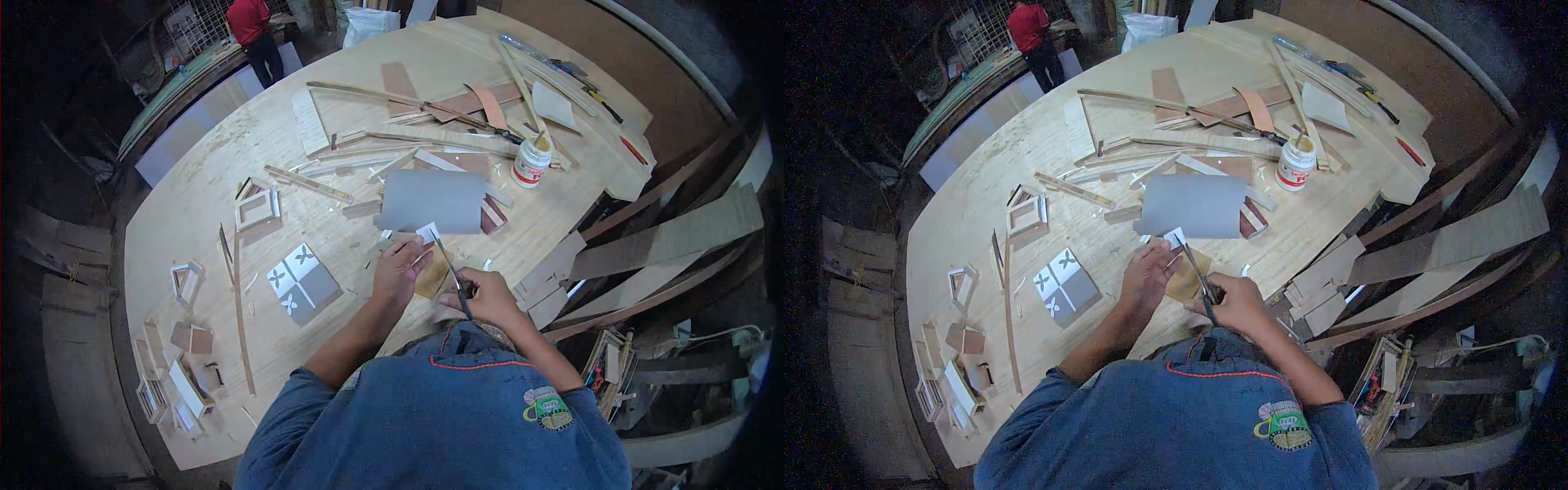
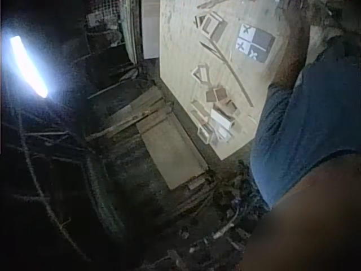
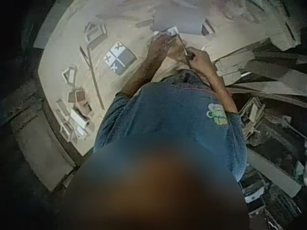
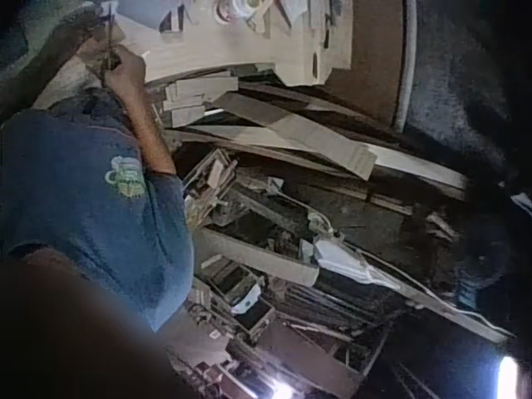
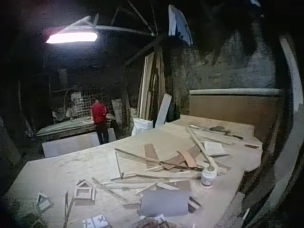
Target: Cutting a small piece of gray material from a larger sheet using scissors.
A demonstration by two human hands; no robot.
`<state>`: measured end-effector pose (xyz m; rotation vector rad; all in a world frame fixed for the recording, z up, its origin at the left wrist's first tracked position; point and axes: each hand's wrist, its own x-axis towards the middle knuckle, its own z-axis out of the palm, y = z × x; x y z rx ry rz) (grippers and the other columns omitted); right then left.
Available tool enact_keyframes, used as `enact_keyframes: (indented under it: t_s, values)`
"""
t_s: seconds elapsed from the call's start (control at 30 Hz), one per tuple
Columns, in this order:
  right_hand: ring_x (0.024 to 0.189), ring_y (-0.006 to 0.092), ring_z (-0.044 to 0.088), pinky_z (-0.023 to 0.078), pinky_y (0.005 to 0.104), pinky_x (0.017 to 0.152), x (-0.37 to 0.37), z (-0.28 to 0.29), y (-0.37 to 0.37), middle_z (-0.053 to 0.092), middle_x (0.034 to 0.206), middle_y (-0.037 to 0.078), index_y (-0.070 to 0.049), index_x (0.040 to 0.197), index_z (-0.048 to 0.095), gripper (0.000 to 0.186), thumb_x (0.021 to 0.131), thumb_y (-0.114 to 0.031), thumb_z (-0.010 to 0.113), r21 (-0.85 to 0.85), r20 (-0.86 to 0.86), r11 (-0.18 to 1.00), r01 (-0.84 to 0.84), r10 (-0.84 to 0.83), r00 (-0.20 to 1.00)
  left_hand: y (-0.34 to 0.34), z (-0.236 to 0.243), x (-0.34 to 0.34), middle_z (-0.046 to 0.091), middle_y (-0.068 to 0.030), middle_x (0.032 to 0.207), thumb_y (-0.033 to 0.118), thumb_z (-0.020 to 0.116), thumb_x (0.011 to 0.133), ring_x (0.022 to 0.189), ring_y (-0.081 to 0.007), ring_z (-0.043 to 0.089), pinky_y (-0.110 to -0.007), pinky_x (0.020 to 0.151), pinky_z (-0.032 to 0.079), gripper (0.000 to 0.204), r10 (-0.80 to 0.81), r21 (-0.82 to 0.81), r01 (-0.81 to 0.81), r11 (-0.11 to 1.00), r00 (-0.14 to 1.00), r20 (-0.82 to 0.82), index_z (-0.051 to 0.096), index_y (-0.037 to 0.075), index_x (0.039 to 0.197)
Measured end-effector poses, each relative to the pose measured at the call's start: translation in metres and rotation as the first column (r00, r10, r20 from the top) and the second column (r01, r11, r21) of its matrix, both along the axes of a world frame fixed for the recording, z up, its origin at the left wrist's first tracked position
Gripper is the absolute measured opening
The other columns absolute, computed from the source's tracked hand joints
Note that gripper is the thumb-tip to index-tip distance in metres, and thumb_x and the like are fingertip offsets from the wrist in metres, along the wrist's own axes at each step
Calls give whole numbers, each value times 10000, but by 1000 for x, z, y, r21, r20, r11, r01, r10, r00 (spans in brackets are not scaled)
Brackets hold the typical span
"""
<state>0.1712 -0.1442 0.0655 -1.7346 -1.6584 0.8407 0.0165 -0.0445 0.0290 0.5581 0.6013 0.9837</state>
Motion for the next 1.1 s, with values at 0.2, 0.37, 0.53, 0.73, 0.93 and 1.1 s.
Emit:
enact_keyframes:
  t_s: [0.2, 0.37, 0.53, 0.73, 0.93, 1.1]
  values:
    - [496, 70, 435, 355, 238, 467, -5, -9, 4, 493, 528, 13, -23, 774, 595, 330, 651, -293, 738, -10, -62, 1000, 19, -19, 998, -5, 7, 6, 566, -80, 903, 125, 577, 806, 892, -192, 563, -316, 808, 452, 172, -10, 0, 10, 1000, 1000, -18, 531, 0, 914]
    - [483, 80, 390, 322, 259, 448, -6, -12, 3, 446, 502, 17, -21, 679, 568, 382, 656, -367, 726, 16, -158, 999, 46, -42, 987, -4, 4, 3, 564, -92, 936, 134, 582, 799, 888, -198, 563, -322, 827, 445, 192, -56, 35, 56, 998, 998, -17, 531, -4, 923]
    - [506, 55, 394, 317, 228, 458, -4, -14, 1, 464, 527, -16, -21, 737, 595, 340, 664, -324, 732, -32, -362, 999, -13, 1, 932, -4, 17, 3, 541, -136, 1069, 146, 543, 807, 1026, -271, 520, -361, 888, 414, 150, -155, 57, 148, 987, 973, 170, 544, 21, 890]
    - [514, 46, 397, 319, 211, 469, -6, -12, -2, 474, 546, -23, -27, 752, 604, 323, 670, -313, 729, -81, -424, 995, -63, 22, 905, 2, 7, -2, 506, -166, 1140, 125, 588, 775, 1056, -300, 504, -381, 908, 402, 167, -246, 108, 226, 968, 939, 240, 542, 33, 907]
    - [496, 49, 398, 316, 215, 458, -6, -10, -3, 466, 528, -28, -32, 746, 606, 323, 664, -318, 733, -60, -371, 997, -41, 16, 929, 1, 12, -3, 513, -174, 1126, 96, 604, 752, 1057, -309, 502, -395, 921, 397, 192, -253, 135, 226, 965, 936, 244, 529, 57, 924]
    - [475, 51, 393, 312, 220, 445, -9, -11, -5, 460, 503, -28, -40, 734, 607, 307, 651, -302, 744, -25, -432, 999, -43, 28, 901, 0, 14, -4, 524, -173, 1112, 83, 586, 759, 1049, -310, 510, -406, 920, 398, 192, -245, 136, 213, 968, 925, 292, 523, 54, 938]
